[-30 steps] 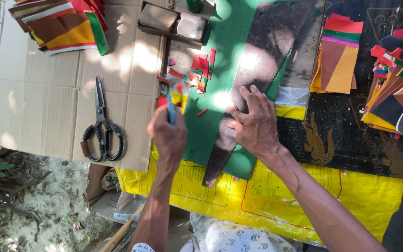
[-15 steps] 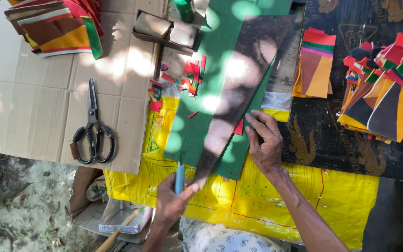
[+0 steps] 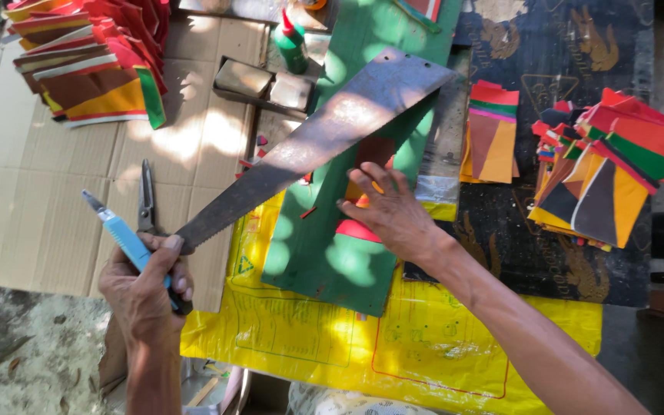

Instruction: The person uses a utility knife and a metal saw as a straightedge to cut small rectangular pieces from a stack of multicolored paper. The cut pieces are set aside on the table while the person continues cutting additional pieces.

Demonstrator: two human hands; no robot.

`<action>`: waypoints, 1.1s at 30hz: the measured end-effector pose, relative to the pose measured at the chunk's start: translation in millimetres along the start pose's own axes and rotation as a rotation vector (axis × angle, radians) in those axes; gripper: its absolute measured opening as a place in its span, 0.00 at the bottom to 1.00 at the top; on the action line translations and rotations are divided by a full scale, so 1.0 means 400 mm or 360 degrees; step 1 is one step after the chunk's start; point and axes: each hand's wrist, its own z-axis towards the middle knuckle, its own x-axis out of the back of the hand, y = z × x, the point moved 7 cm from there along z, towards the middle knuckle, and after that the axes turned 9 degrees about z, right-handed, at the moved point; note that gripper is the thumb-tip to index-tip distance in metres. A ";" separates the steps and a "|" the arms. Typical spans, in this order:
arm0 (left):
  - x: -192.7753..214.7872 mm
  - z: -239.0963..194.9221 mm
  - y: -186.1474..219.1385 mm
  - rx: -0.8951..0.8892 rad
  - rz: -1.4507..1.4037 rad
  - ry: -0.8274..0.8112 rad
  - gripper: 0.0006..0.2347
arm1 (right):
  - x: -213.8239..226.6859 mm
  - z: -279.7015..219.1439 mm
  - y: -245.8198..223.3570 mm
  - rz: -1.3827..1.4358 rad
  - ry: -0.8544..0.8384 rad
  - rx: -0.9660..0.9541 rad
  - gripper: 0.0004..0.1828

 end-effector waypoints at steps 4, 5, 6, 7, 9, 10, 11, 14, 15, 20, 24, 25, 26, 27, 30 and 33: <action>0.019 0.022 -0.006 -0.0012 0.0067 0.0017 0.07 | 0.038 0.052 -0.014 0.0159 -0.0074 0.0147 0.16; 0.028 0.026 -0.009 -0.0054 0.0086 0.0027 0.07 | 0.047 0.060 -0.030 0.0174 -0.0108 0.0193 0.14; 0.036 0.032 -0.016 -0.0097 0.0105 0.0038 0.06 | 0.063 0.057 -0.041 0.0189 -0.0144 0.0238 0.12; 0.046 0.034 -0.028 -0.0089 0.0159 0.0051 0.06 | 0.077 0.042 -0.049 0.0260 -0.0240 0.0197 0.09; 0.063 0.041 -0.063 -0.0071 0.0266 0.0090 0.06 | 0.102 0.000 -0.072 0.0409 -0.0435 0.0121 0.08; 0.064 0.047 -0.089 -0.0066 0.0283 0.0085 0.06 | 0.153 -0.012 -0.050 0.0471 -0.0154 0.0006 0.06; 0.070 0.046 -0.118 -0.0055 0.0306 0.0095 0.05 | 0.207 -0.040 -0.023 0.0540 0.0122 -0.0093 0.08; 0.086 0.019 -0.220 0.0080 0.0331 0.0150 0.06 | 0.277 -0.150 0.159 0.1157 0.0786 -0.0819 0.20; 0.088 0.009 -0.254 0.0141 0.0338 0.0164 0.07 | 0.278 -0.176 0.234 0.1475 0.0997 -0.0865 0.18; 0.100 -0.027 -0.334 0.0214 0.0403 0.0204 0.06 | 0.167 -0.261 0.562 0.1764 0.1412 -0.1252 0.20; 0.095 -0.021 -0.342 0.0241 0.0491 0.0112 0.06 | 0.092 -0.285 0.676 0.1612 0.1473 -0.1402 0.21; 0.099 -0.024 -0.341 0.0235 0.0487 0.0110 0.06 | 0.083 -0.293 0.677 0.1230 0.1286 -0.1576 0.25; 0.100 -0.027 -0.341 0.0229 0.0482 0.0107 0.06 | 0.077 -0.295 0.671 0.0845 0.1086 -0.1724 0.29; 0.097 -0.029 -0.345 0.0230 0.0479 0.0095 0.06 | 0.075 -0.298 0.657 0.0452 0.0874 -0.1857 0.34; 0.089 -0.032 -0.365 0.0332 0.0460 0.0063 0.09 | 0.075 -0.230 0.531 0.0096 0.0853 -0.1365 0.55; 0.090 -0.040 -0.389 0.0477 0.0514 -0.0054 0.12 | 0.025 -0.256 0.489 0.0093 0.0462 -0.1939 0.67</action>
